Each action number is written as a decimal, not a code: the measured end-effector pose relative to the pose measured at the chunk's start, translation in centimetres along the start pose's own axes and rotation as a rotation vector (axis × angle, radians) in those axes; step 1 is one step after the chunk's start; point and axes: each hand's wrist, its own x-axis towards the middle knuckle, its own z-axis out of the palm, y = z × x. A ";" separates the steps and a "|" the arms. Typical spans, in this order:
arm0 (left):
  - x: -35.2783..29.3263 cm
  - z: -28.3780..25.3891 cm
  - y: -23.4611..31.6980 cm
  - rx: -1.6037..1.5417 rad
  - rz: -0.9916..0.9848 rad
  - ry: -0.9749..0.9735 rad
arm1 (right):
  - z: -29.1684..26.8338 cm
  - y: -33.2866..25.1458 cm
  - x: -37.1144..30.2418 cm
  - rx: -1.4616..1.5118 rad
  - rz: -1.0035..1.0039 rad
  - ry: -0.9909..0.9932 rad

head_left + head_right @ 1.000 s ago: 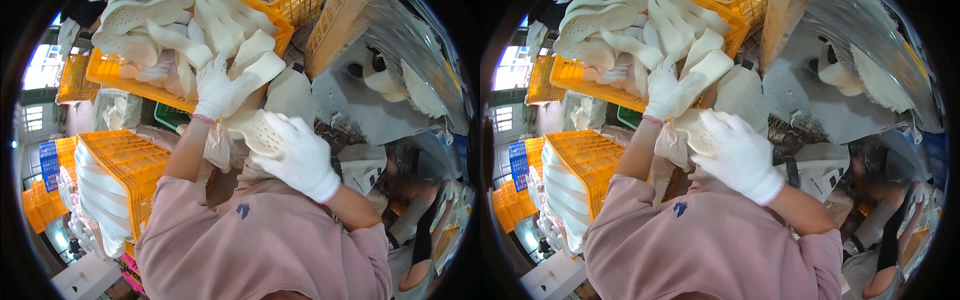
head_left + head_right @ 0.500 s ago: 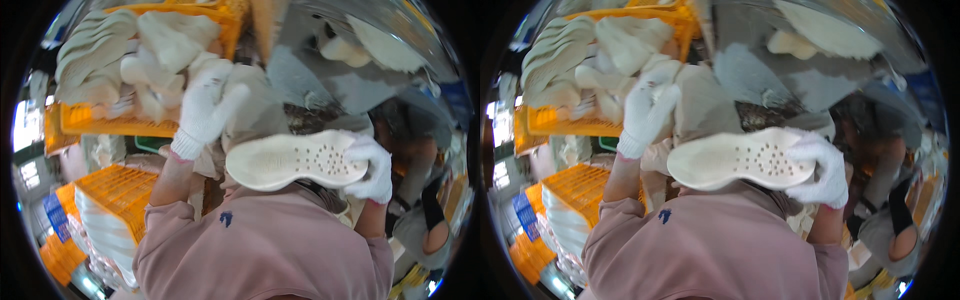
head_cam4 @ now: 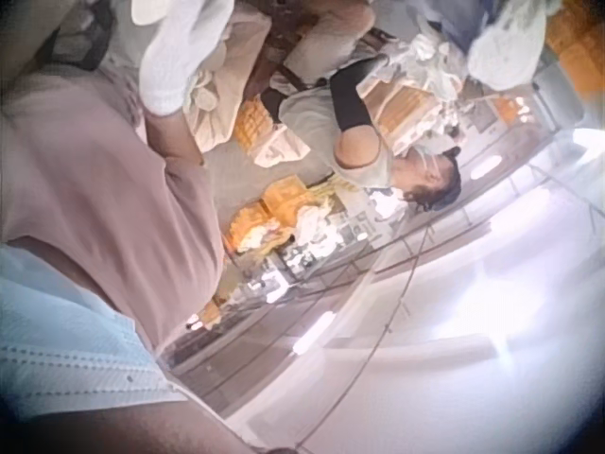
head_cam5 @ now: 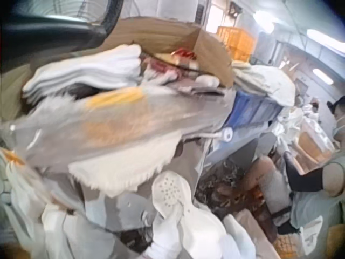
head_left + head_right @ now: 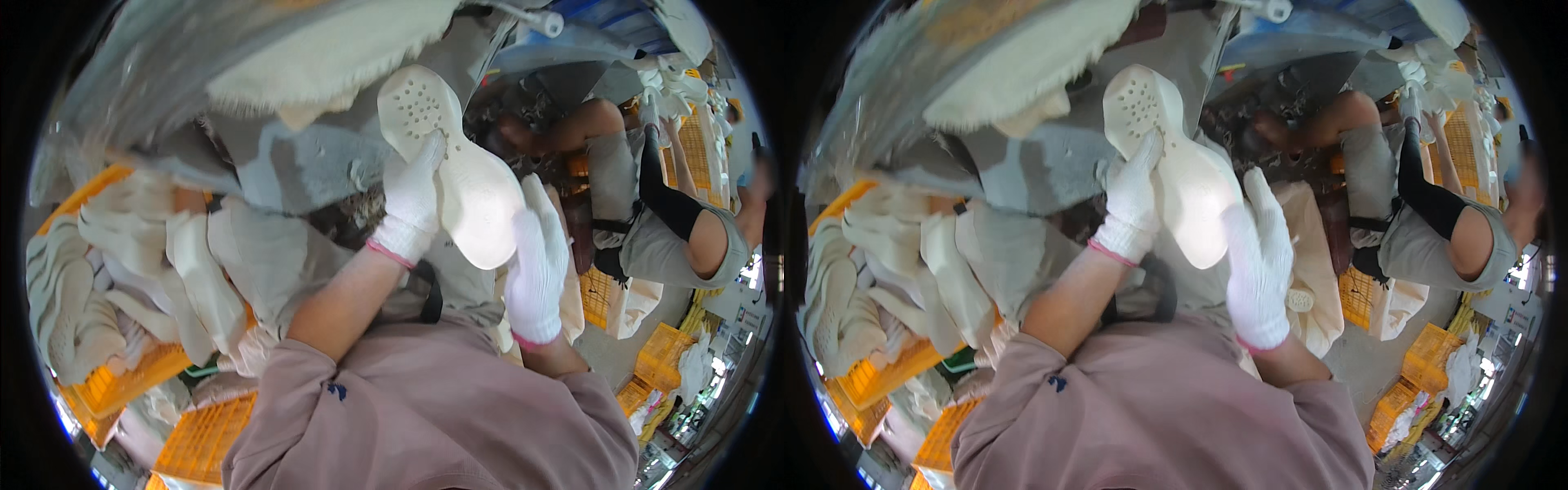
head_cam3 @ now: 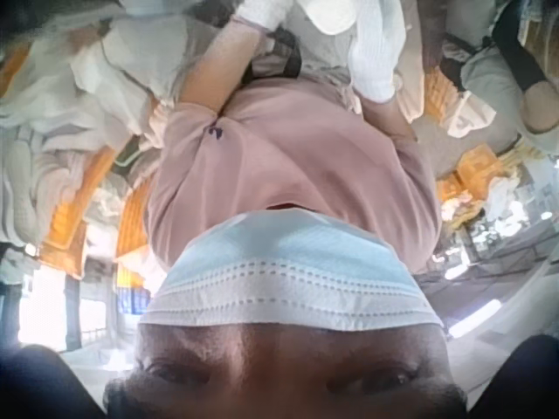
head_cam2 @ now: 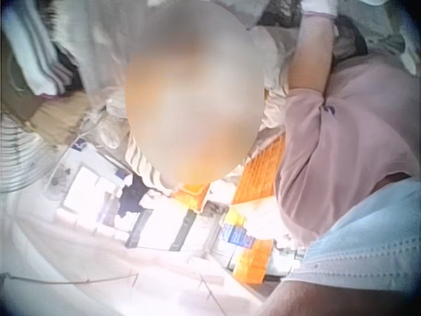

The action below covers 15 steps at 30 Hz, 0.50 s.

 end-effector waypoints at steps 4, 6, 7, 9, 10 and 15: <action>3.8 1.6 -2.0 -0.029 0.022 -0.016 | 2.4 -0.8 2.9 -0.325 -0.334 -0.104; 8.4 0.6 -2.3 -0.017 -0.029 -0.018 | 4.4 -0.7 5.9 -0.523 -0.549 -0.057; 11.2 -0.5 -1.7 0.666 0.102 -0.024 | 5.6 -0.5 7.6 -0.535 -0.672 -0.049; 16.0 -3.3 0.7 0.933 0.250 -0.249 | 8.0 -0.2 11.1 -0.553 -0.803 -0.175; 17.1 -5.4 2.5 0.996 0.249 -0.245 | 9.2 0.0 12.8 -0.521 -0.708 -0.156; 11.2 -13.0 10.7 0.877 0.010 -0.219 | 12.6 0.0 18.1 -0.743 -0.623 -0.261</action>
